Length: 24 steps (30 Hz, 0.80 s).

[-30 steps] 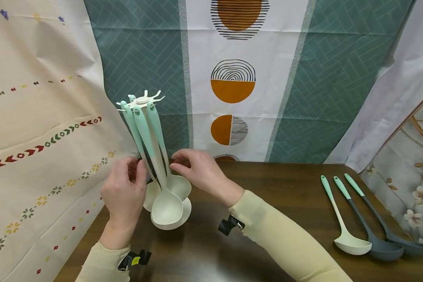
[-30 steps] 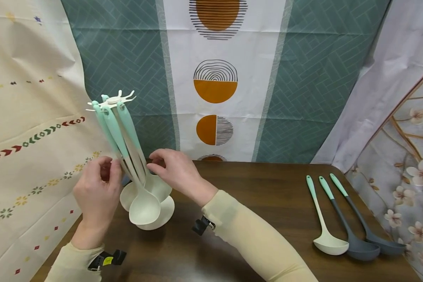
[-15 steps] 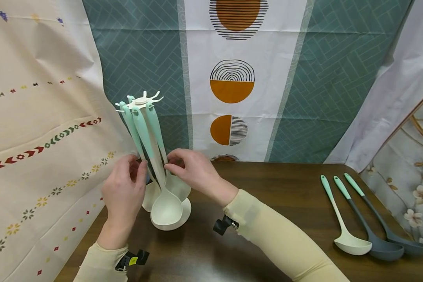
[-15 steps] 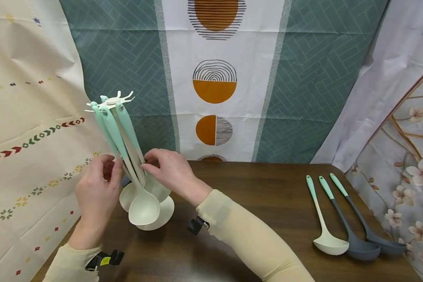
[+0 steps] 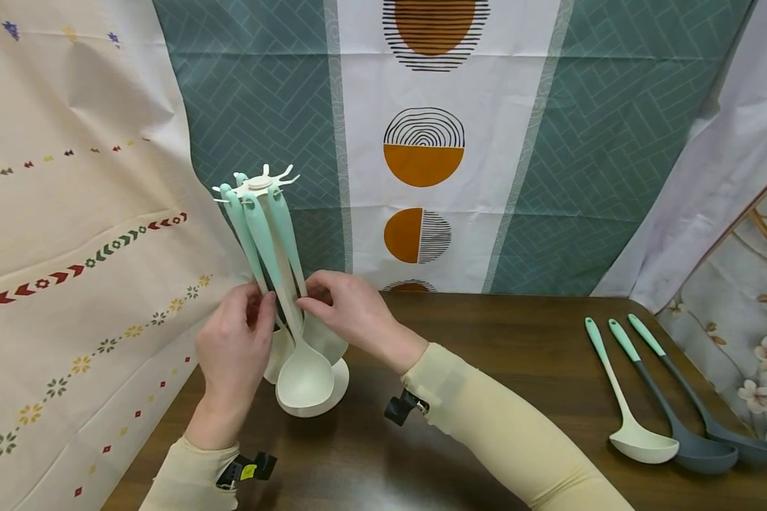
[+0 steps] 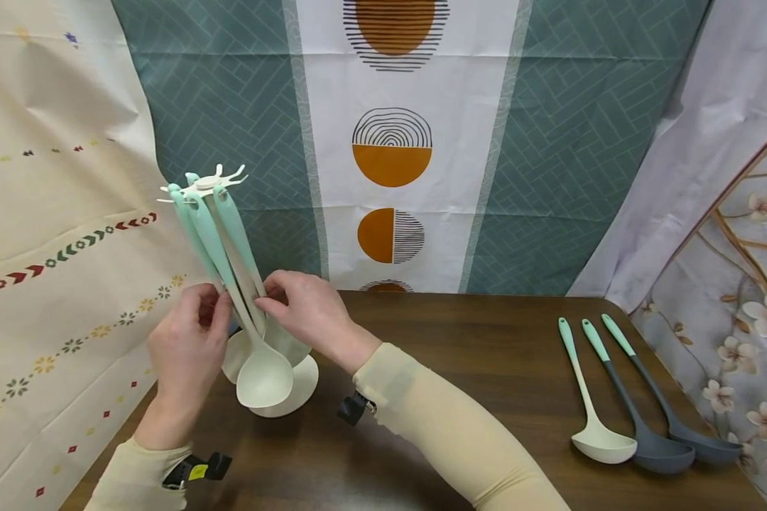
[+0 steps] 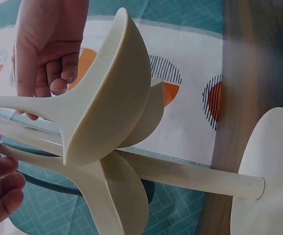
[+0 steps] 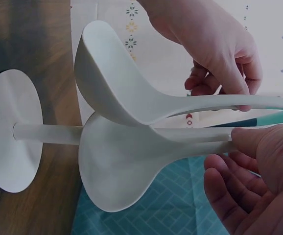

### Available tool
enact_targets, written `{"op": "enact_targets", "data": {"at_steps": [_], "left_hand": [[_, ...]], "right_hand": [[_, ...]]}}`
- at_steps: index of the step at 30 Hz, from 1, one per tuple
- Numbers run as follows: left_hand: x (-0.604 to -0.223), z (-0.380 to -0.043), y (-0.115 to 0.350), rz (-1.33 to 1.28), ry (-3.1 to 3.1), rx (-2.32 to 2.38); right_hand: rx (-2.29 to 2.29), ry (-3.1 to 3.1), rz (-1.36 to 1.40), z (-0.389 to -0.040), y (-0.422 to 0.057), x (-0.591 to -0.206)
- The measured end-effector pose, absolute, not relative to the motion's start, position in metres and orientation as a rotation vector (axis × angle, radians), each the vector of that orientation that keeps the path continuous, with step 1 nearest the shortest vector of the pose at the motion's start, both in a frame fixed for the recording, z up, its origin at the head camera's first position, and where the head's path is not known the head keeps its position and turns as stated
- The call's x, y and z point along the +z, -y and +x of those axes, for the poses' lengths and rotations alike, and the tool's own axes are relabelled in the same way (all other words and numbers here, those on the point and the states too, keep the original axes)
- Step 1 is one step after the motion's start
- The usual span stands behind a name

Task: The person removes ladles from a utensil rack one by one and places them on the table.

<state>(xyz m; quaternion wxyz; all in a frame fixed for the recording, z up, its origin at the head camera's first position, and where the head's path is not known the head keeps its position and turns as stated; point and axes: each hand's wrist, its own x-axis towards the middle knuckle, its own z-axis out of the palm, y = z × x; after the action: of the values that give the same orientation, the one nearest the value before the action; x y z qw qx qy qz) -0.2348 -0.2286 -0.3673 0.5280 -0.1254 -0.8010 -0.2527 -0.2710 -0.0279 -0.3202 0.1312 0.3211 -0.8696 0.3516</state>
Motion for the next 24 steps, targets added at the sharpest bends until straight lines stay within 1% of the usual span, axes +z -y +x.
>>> {"op": "enact_targets", "data": {"at_steps": [24], "left_hand": [[-0.3687, -0.2348, 0.2253, -0.346, 1.896, -0.576]], "right_hand": [[1.011, 2.497, 0.898, -0.2654, 0.0198, -0.3206]]}}
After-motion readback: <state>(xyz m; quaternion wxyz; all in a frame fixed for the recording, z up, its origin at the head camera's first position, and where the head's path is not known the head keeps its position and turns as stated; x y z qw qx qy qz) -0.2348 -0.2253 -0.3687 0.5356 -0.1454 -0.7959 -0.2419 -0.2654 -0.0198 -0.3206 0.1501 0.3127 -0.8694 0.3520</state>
